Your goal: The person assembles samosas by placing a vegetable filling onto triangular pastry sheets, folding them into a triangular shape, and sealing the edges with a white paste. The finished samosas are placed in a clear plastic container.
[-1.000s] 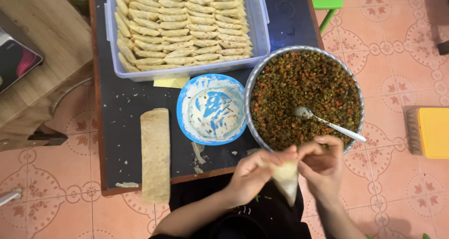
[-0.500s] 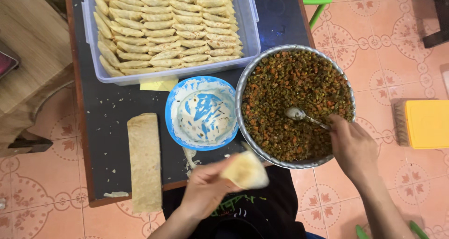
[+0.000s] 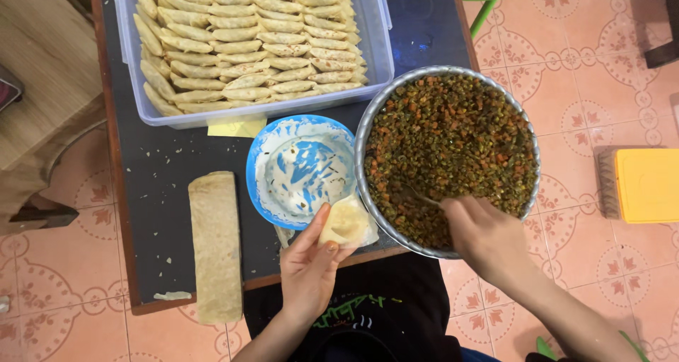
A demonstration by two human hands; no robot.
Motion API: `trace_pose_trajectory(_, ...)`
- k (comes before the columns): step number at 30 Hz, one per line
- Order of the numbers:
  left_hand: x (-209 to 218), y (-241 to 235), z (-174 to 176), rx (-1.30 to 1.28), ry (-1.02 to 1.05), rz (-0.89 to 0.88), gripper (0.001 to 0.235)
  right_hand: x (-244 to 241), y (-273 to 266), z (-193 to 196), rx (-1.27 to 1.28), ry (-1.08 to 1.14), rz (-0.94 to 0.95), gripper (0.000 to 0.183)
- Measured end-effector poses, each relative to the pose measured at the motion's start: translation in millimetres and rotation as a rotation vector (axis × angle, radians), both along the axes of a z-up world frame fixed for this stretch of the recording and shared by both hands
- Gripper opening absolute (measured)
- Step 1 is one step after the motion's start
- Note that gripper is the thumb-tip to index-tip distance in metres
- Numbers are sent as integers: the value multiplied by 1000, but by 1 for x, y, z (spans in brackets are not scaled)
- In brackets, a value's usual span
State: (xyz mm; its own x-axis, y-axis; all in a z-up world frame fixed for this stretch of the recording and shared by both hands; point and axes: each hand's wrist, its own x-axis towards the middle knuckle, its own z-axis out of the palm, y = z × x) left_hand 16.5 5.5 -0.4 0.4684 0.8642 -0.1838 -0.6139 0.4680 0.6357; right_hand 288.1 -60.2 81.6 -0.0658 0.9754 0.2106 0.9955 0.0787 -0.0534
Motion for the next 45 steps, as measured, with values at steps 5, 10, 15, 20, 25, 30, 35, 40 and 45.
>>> trace_pose_trajectory(5, 6, 3, 2, -20, 78, -72, 53, 11, 10, 9, -129, 247, -205, 21)
trace_pose_trajectory(10, 17, 7, 9, -57, 148, -122, 52, 23, 17, 6, -168, 398, -221, 26)
trace_pose_trajectory(15, 30, 8, 18, -108, 187, -182, 51, 36, 15, 4, -182, 485, -297, 27)
trace_pose_trajectory(20, 58, 13, 26, -105, 169, -215, 51, 40, -4, 30, -80, 428, -371, 25)
trace_pose_trajectory(25, 102, 6, 27, -164, -39, -214, 52, 24, -27, 38, 114, 268, -321, 19)
trace_pose_trajectory(30, 125, -2, 25, -283, -264, -164, 55, 8, -42, 3, 494, -24, -219, 22)
trace_pose_trajectory(35, 127, -2, 22, -336, -422, -176, 55, 17, -51, -17, 606, -225, -320, 23)
trace_pose_trajectory(40, 120, -3, 0, -223, -497, -137, 52, 27, -43, 16, 314, 224, -341, 12)
trace_pose_trajectory(45, 110, 5, -17, -100, -447, -22, 46, 20, -22, 22, -188, 74, -276, 15)
